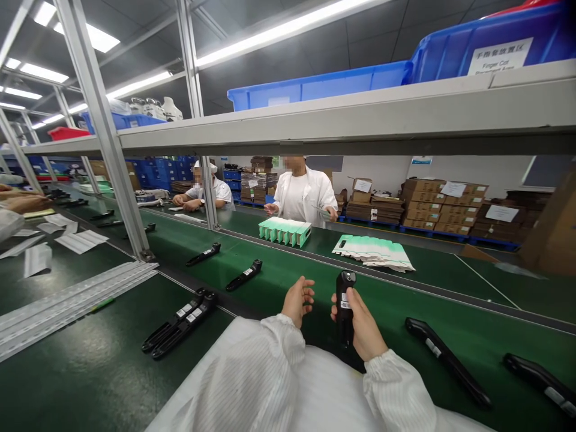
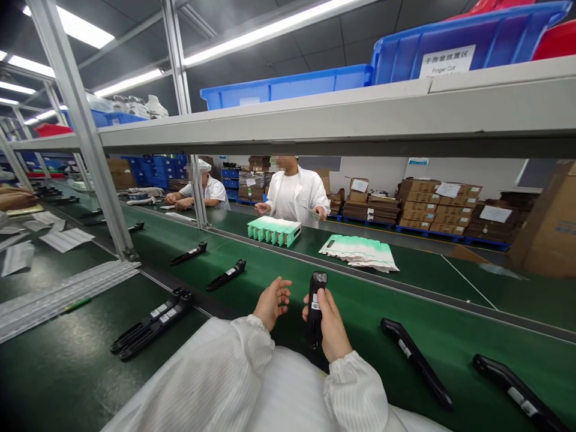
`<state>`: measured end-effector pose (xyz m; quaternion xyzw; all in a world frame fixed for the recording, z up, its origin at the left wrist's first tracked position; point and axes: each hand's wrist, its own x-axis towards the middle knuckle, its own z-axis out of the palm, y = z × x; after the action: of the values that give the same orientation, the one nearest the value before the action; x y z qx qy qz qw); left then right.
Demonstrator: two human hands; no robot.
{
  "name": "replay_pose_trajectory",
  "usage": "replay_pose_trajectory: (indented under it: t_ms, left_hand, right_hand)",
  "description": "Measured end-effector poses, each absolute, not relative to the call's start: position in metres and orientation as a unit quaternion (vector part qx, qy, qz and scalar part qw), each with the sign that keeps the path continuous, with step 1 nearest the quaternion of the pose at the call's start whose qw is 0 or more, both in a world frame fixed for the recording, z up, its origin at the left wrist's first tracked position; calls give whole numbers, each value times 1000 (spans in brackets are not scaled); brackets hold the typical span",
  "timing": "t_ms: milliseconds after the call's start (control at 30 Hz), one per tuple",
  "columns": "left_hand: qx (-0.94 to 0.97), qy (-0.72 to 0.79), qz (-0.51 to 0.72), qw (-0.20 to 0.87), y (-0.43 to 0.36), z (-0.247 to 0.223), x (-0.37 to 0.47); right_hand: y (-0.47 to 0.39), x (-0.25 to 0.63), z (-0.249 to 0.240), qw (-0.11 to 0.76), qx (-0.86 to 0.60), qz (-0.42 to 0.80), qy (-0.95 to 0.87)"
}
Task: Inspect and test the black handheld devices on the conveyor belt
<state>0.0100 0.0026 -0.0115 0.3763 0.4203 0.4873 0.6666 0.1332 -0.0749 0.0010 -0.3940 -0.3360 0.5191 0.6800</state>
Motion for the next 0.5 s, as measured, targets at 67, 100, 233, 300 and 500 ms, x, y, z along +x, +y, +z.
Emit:
replay_pose_trajectory:
  t_ms: [67, 100, 233, 300, 500]
  left_hand:
    - [379, 419, 484, 668, 2, -11, 10]
    - [380, 419, 483, 669, 2, -11, 10]
    - [386, 416, 474, 673, 1, -12, 11]
    - [393, 416, 468, 673, 0, -13, 12]
    - [440, 430, 446, 650, -3, -13, 14]
  right_hand:
    - [-74, 134, 0, 682, -384, 537, -314]
    - [-74, 135, -2, 681, -383, 546, -302]
    - [-71, 140, -8, 667, -401, 558, -288]
    - [-67, 144, -15, 622, -487, 508, -343]
    - [-49, 167, -41, 466, -689, 300, -467]
